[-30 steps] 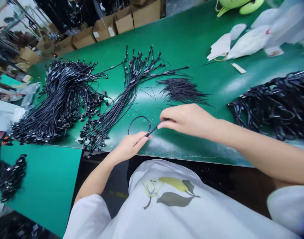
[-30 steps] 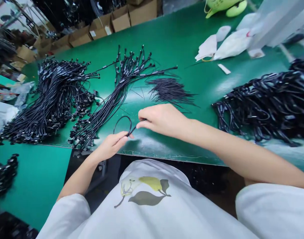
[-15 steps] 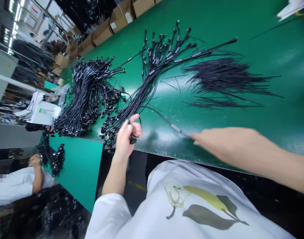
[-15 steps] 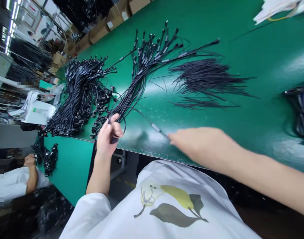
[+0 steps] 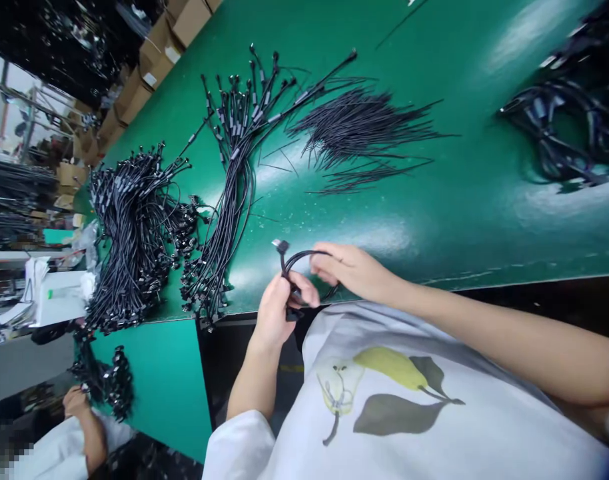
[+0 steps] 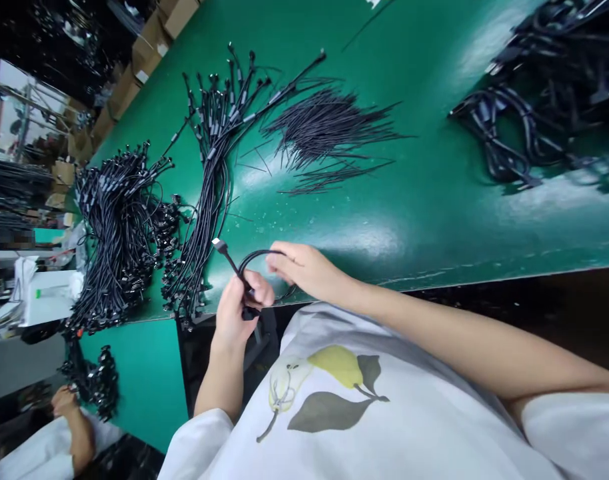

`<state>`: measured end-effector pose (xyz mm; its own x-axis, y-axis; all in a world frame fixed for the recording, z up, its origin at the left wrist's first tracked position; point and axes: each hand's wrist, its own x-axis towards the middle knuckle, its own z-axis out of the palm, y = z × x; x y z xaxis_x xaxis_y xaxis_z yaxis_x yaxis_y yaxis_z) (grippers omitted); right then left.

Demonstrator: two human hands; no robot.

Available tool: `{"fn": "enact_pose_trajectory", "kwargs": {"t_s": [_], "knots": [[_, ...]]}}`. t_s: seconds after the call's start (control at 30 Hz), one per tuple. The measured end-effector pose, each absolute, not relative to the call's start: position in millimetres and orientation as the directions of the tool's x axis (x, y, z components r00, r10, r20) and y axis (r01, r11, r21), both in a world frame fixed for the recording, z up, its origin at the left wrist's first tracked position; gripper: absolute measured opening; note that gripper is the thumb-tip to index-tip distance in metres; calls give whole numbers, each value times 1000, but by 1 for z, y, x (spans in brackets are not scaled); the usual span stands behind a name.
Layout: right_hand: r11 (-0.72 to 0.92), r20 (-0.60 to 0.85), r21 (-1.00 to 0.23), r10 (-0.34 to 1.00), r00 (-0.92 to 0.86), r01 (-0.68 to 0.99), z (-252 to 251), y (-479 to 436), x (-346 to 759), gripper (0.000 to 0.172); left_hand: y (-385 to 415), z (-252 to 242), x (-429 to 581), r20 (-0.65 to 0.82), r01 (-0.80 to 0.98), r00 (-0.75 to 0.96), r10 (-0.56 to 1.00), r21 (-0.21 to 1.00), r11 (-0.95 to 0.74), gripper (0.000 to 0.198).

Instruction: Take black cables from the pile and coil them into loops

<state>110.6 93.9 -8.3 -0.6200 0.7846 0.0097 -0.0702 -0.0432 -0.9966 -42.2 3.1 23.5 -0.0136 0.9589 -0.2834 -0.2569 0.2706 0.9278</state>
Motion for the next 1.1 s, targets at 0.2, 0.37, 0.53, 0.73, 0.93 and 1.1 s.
{"fn": "enact_pose_trajectory", "kwargs": {"t_s": [0.2,0.37,0.53,0.73,0.93,1.1], "knots": [[-505,-220,-787,765,-605,-353,1,77,105,33,1,3,-21,-324,-288,-171,930,920,267,45],[-413,-147,-844,791,-594,-342,11,66,97,33,-12,-8,-22,-384,90,-90,919,916,391,45],[-459,-202,-740,848,-489,-491,0,66,90,39,-23,-15,-27,-406,253,157,900,898,360,47],[-386,-108,-793,851,-514,-472,10,78,94,41,-17,-15,-19,-382,9,116,917,924,383,49],[-309,-26,-872,804,-594,-381,17,94,100,48,-11,5,1,-546,-541,417,727,493,681,48],[-225,-22,-920,847,-531,-320,9,94,99,49,-9,9,9,-616,-542,315,722,508,670,43]]}}
